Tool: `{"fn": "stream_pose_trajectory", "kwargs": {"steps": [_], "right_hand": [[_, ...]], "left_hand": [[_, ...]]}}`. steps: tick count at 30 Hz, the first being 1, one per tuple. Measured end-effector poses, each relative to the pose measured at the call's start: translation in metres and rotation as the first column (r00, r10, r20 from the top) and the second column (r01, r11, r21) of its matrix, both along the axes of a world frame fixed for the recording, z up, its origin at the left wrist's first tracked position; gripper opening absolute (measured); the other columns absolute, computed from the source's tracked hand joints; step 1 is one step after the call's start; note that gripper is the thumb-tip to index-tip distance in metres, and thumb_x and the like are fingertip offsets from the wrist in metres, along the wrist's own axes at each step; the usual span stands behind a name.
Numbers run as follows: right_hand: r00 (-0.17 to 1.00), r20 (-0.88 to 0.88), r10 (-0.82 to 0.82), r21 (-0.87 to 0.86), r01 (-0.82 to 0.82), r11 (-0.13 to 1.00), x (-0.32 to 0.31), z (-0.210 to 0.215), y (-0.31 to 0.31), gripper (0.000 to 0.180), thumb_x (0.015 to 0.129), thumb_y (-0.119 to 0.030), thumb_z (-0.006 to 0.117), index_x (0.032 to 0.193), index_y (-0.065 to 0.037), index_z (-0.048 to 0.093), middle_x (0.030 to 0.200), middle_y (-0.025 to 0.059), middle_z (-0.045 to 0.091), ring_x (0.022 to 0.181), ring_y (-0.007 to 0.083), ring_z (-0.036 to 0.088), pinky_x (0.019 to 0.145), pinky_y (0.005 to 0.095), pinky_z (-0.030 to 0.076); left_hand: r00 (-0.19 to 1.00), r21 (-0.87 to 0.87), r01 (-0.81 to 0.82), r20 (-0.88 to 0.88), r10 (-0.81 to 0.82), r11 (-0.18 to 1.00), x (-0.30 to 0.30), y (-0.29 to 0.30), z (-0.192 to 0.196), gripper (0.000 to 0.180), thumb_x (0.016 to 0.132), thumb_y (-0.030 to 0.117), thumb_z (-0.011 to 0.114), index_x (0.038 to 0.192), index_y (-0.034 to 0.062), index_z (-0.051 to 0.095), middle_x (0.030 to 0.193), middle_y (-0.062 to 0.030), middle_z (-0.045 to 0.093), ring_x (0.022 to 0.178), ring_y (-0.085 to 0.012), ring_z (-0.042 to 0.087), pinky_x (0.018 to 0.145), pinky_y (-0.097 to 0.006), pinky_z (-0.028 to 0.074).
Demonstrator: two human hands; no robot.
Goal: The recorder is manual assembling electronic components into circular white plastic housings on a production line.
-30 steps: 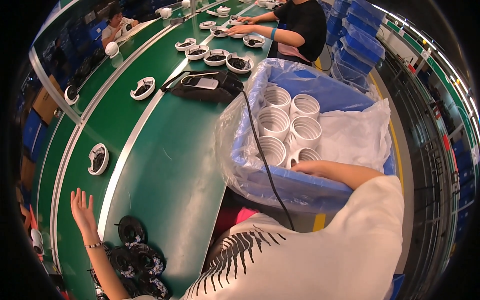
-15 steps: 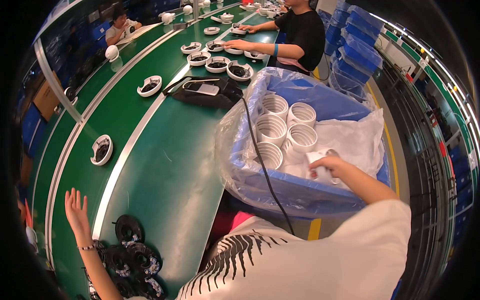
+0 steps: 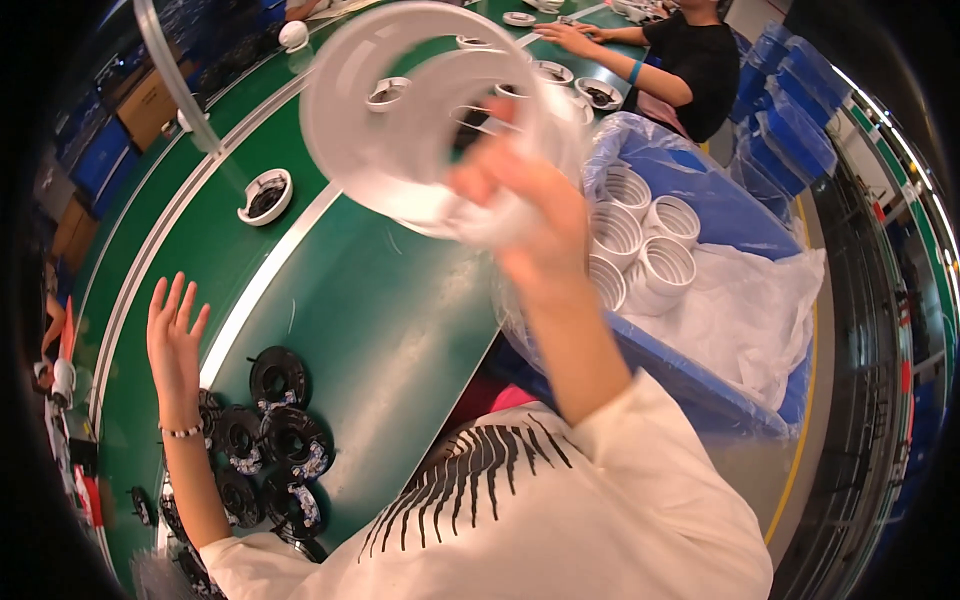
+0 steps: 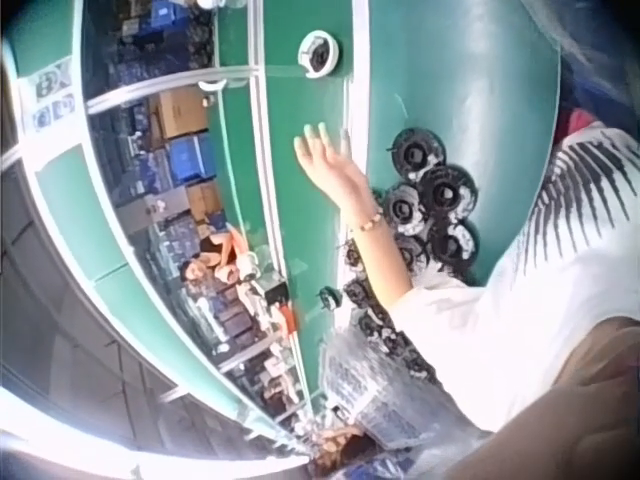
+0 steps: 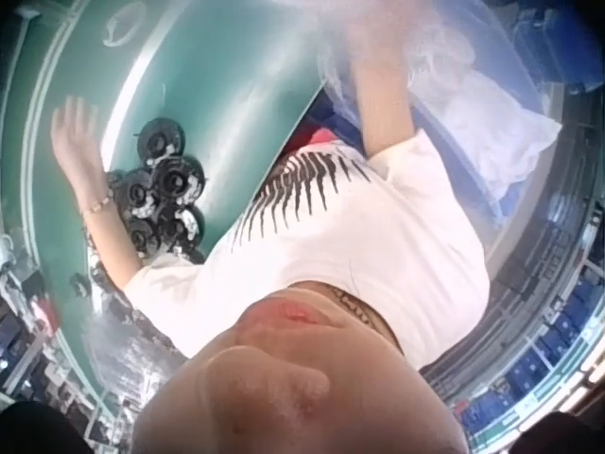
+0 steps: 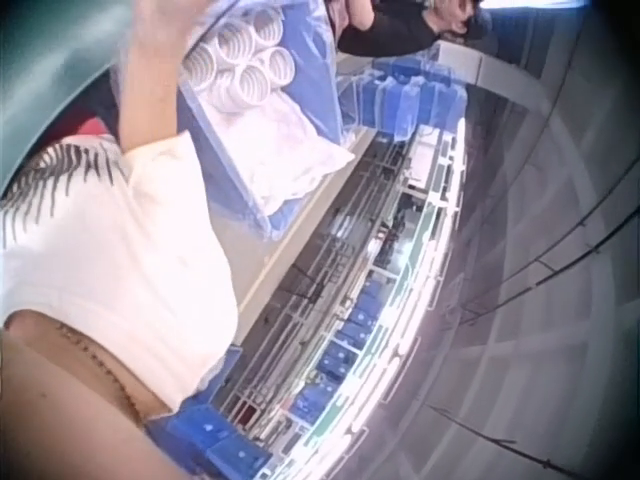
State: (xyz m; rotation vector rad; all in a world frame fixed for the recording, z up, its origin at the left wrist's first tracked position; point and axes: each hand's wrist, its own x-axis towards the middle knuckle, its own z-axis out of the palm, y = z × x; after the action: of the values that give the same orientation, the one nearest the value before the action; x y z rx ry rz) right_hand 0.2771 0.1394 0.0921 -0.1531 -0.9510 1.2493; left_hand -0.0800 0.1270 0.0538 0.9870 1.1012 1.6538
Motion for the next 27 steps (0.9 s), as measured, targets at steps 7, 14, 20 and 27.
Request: {"fn": "stream_pose_trajectory", "kwargs": {"steps": [7, 14, 20, 27], "right_hand": [[0.795, -0.606, -0.013, -0.393, -0.286, 0.874, -0.063, -0.108, 0.207, 0.025, 0.061, -0.008, 0.046, 0.084, 0.000, 0.047, 0.051, -0.0011, 0.033, 0.044, 0.0117, 0.030, 0.056, 0.0266, 0.035], [0.824, -0.565, 0.044, -0.368, -0.299, 0.881, -0.021, -0.204, 0.274, 0.031, 0.059, -0.015, 0.043, 0.087, -0.003, 0.050, 0.058, 0.0072, 0.042, 0.057, 0.0227, 0.043, 0.067, 0.0411, 0.041], [0.983, 0.029, -0.184, -0.687, 0.153, 0.710, -0.013, -0.197, 0.281, 0.026, 0.064, 0.000, 0.054, 0.089, 0.006, 0.050, 0.089, 0.0152, 0.055, 0.080, 0.0276, 0.056, 0.067, 0.0379, 0.048], [0.423, 0.701, -0.574, -0.379, 0.903, 0.203, -0.024, -0.198, 0.298, 0.055, 0.060, -0.010, 0.059, 0.107, 0.012, 0.040, 0.105, 0.0256, 0.048, 0.096, 0.0320, 0.050, 0.082, 0.0343, 0.040]], "left_hand": [[0.980, -0.061, -0.163, -0.128, 0.154, 0.985, -0.035, -0.079, -0.011, 0.048, 0.085, 0.020, 0.044, 0.126, 0.0038, 0.026, 0.129, -0.0154, 0.030, 0.118, -0.0268, 0.032, 0.091, -0.039, 0.033], [0.925, -0.222, -0.379, -0.062, 0.375, 0.898, -0.072, -0.131, -0.035, 0.048, 0.085, 0.021, 0.043, 0.127, 0.0053, 0.026, 0.129, -0.0136, 0.031, 0.118, -0.0242, 0.033, 0.090, -0.037, 0.034], [0.952, -0.159, -0.305, -0.031, 0.304, 0.939, -0.067, -0.108, -0.029, 0.047, 0.085, 0.020, 0.041, 0.127, 0.0042, 0.026, 0.130, -0.0141, 0.030, 0.118, -0.0236, 0.033, 0.090, -0.035, 0.034], [0.982, -0.161, -0.188, -0.031, 0.186, 0.969, -0.050, -0.085, -0.028, 0.045, 0.085, 0.019, 0.040, 0.126, 0.0037, 0.027, 0.130, -0.0138, 0.031, 0.118, -0.0241, 0.034, 0.089, -0.035, 0.035]]}}
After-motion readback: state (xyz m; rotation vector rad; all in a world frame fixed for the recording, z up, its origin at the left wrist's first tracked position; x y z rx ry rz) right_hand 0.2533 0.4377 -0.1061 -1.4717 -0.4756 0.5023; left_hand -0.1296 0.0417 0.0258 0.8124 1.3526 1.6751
